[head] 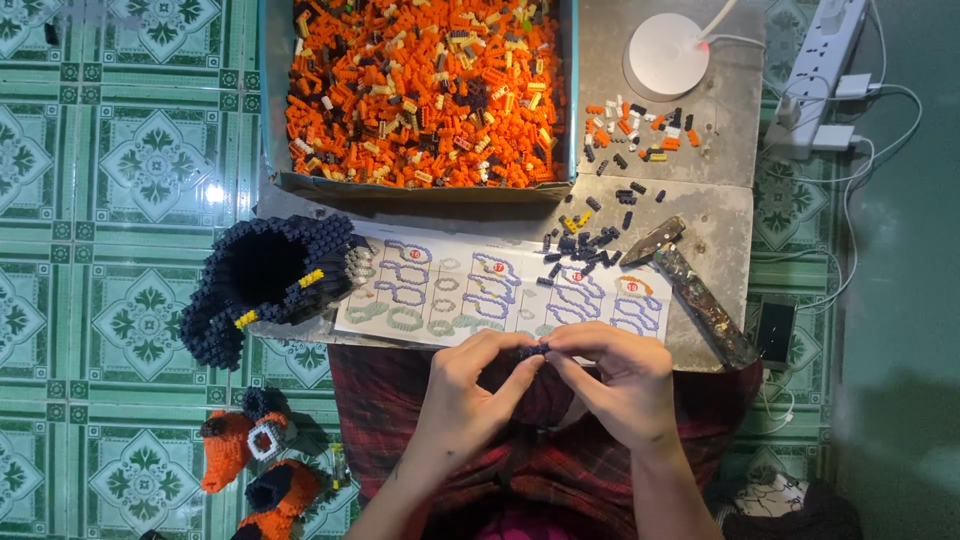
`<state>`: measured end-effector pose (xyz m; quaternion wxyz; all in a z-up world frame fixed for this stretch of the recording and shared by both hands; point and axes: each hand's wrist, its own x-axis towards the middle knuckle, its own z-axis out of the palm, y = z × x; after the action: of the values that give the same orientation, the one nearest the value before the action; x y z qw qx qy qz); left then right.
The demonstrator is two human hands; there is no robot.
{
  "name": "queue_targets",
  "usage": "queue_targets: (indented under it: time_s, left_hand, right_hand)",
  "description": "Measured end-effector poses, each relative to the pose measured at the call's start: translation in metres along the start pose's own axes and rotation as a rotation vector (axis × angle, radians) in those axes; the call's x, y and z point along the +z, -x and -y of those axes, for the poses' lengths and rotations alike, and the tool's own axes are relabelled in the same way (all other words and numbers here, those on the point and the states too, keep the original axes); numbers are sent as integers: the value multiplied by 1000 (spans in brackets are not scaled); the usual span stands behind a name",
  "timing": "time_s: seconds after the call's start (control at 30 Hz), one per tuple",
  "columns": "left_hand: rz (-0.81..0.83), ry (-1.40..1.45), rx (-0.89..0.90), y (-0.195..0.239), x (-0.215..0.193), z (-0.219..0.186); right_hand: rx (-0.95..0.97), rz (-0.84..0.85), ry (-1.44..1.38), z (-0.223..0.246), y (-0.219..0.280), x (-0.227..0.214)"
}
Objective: The person assembles a small toy figure using dark blue and yellow plastic bricks while seated on the floor. They follow a printed instruction sheet, pick individual bricks from a pile, and attach them to a partially built structure.
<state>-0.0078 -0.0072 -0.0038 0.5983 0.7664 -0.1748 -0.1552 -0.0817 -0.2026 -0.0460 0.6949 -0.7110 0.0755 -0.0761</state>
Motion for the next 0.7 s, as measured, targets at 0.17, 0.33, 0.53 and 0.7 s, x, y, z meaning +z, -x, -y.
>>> queue_targets:
  time_s: [0.17, 0.33, 0.53, 0.7]
  left_hand:
    - [24, -18, -47, -1, 0, 13]
    - [30, -56, -59, 0, -1, 20]
    - [-67, -108, -130, -5, 9, 42]
    - [-264, -476, 131, -12, 21, 74]
  right_hand:
    - [145, 10, -66, -11, 1, -6]
    - [229, 98, -63, -17, -9, -8]
    - [19, 77, 316, -8, -29, 12]
    - [-242, -20, 649, -21, -32, 11]
